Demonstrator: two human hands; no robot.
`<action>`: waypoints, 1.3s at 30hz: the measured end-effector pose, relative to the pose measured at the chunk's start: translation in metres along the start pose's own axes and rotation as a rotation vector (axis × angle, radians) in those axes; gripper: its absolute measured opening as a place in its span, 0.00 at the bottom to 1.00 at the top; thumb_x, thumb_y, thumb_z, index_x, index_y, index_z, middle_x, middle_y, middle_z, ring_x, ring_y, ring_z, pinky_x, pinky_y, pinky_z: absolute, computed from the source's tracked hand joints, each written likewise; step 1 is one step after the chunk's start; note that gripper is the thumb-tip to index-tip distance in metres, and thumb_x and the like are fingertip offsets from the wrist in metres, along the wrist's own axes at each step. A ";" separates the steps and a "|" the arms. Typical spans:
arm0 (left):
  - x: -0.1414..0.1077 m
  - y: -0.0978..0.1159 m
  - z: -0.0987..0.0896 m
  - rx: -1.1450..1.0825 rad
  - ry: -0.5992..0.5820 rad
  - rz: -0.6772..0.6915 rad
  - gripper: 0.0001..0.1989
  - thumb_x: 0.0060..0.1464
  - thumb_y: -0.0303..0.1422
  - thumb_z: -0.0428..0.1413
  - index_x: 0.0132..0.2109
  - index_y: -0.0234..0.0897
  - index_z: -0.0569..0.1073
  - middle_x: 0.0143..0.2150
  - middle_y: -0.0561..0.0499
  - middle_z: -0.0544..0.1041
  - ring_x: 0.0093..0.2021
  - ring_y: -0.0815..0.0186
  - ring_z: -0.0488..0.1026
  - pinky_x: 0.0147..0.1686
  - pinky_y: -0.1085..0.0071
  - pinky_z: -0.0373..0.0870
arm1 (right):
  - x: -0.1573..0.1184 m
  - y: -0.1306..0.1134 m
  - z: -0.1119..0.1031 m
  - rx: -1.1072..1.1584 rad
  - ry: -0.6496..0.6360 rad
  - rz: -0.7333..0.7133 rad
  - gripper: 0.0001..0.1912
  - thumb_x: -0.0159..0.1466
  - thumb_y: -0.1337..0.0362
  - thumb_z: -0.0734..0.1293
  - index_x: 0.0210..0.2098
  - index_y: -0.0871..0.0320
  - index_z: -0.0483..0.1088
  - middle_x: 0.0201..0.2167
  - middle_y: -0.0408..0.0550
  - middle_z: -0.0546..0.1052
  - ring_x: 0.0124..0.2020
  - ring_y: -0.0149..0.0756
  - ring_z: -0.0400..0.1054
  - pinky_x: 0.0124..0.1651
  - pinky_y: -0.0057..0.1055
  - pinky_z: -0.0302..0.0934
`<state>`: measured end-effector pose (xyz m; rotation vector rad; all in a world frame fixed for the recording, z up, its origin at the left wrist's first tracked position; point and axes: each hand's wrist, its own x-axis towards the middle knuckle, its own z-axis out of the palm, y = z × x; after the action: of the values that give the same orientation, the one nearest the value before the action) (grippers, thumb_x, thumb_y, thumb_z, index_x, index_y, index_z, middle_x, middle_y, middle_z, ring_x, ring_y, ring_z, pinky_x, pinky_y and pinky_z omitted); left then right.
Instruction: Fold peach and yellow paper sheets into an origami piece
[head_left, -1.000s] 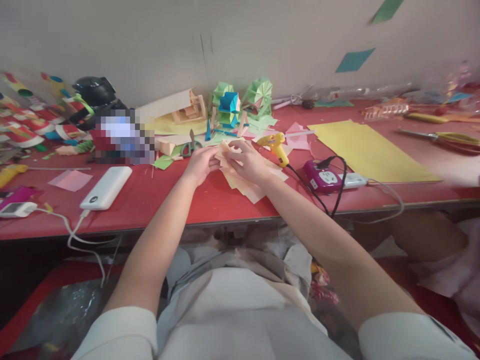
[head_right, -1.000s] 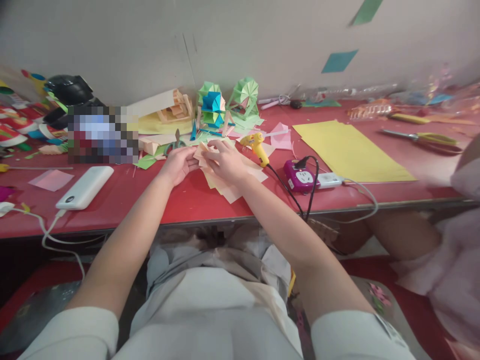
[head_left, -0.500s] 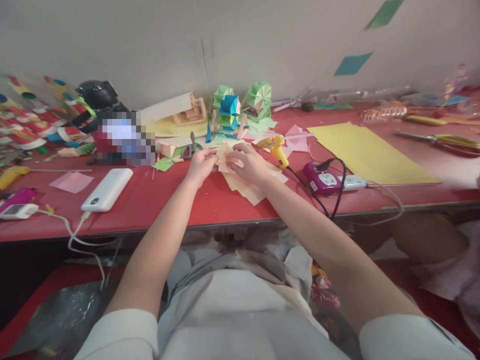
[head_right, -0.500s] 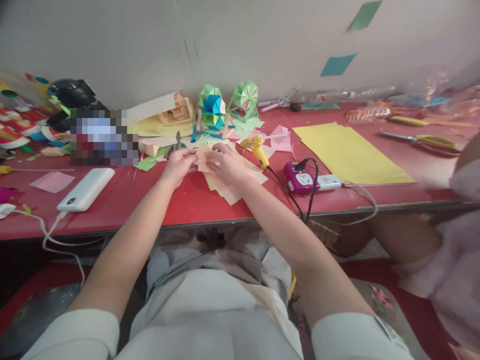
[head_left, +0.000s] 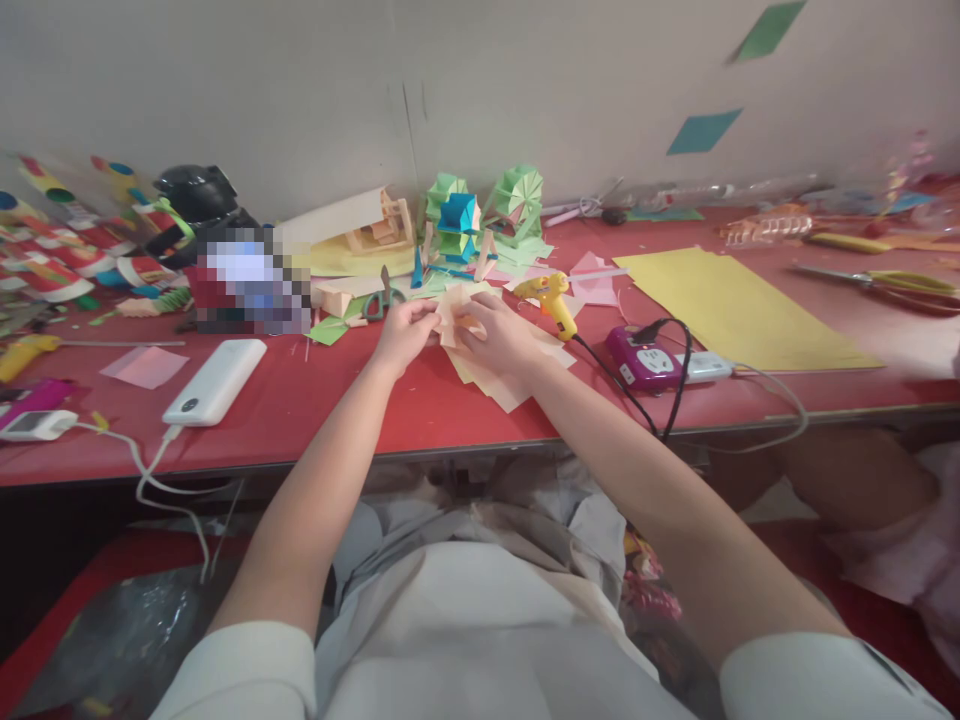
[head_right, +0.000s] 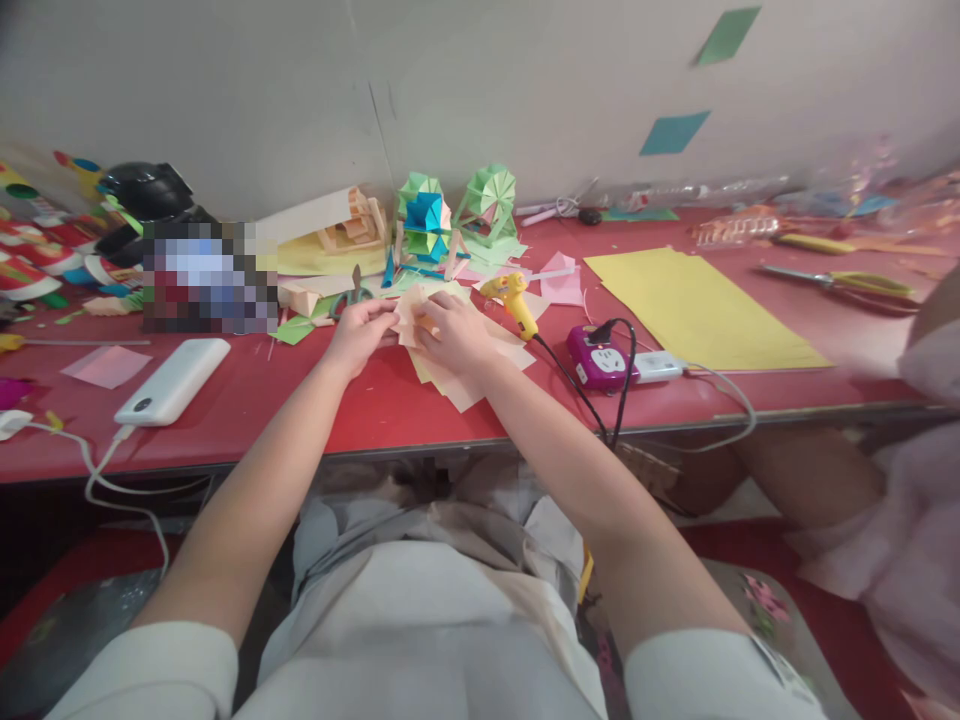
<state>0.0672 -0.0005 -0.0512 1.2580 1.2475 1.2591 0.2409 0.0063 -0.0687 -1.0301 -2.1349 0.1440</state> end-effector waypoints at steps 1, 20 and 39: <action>0.000 0.000 0.000 0.002 0.002 -0.001 0.08 0.49 0.28 0.57 0.38 0.34 0.77 0.35 0.48 0.78 0.34 0.64 0.76 0.38 0.65 0.77 | 0.000 0.001 0.000 0.003 -0.001 0.001 0.10 0.62 0.64 0.64 0.43 0.58 0.71 0.43 0.54 0.71 0.44 0.43 0.65 0.43 0.37 0.61; -0.001 0.005 -0.003 -0.088 -0.049 -0.043 0.15 0.46 0.26 0.55 0.43 0.34 0.76 0.33 0.49 0.78 0.36 0.63 0.77 0.43 0.63 0.77 | 0.003 0.011 0.003 0.164 0.095 -0.155 0.12 0.68 0.59 0.62 0.41 0.53 0.77 0.48 0.52 0.71 0.50 0.42 0.66 0.53 0.43 0.62; -0.001 0.005 -0.007 -0.216 -0.203 -0.101 0.19 0.42 0.20 0.54 0.43 0.33 0.76 0.37 0.46 0.80 0.37 0.63 0.79 0.43 0.64 0.76 | 0.003 0.011 0.003 0.246 0.099 -0.168 0.09 0.65 0.59 0.66 0.36 0.50 0.80 0.51 0.50 0.71 0.52 0.42 0.65 0.55 0.44 0.63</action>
<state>0.0603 -0.0018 -0.0464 1.1218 0.9891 1.1305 0.2442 0.0160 -0.0737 -0.6990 -2.0432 0.2615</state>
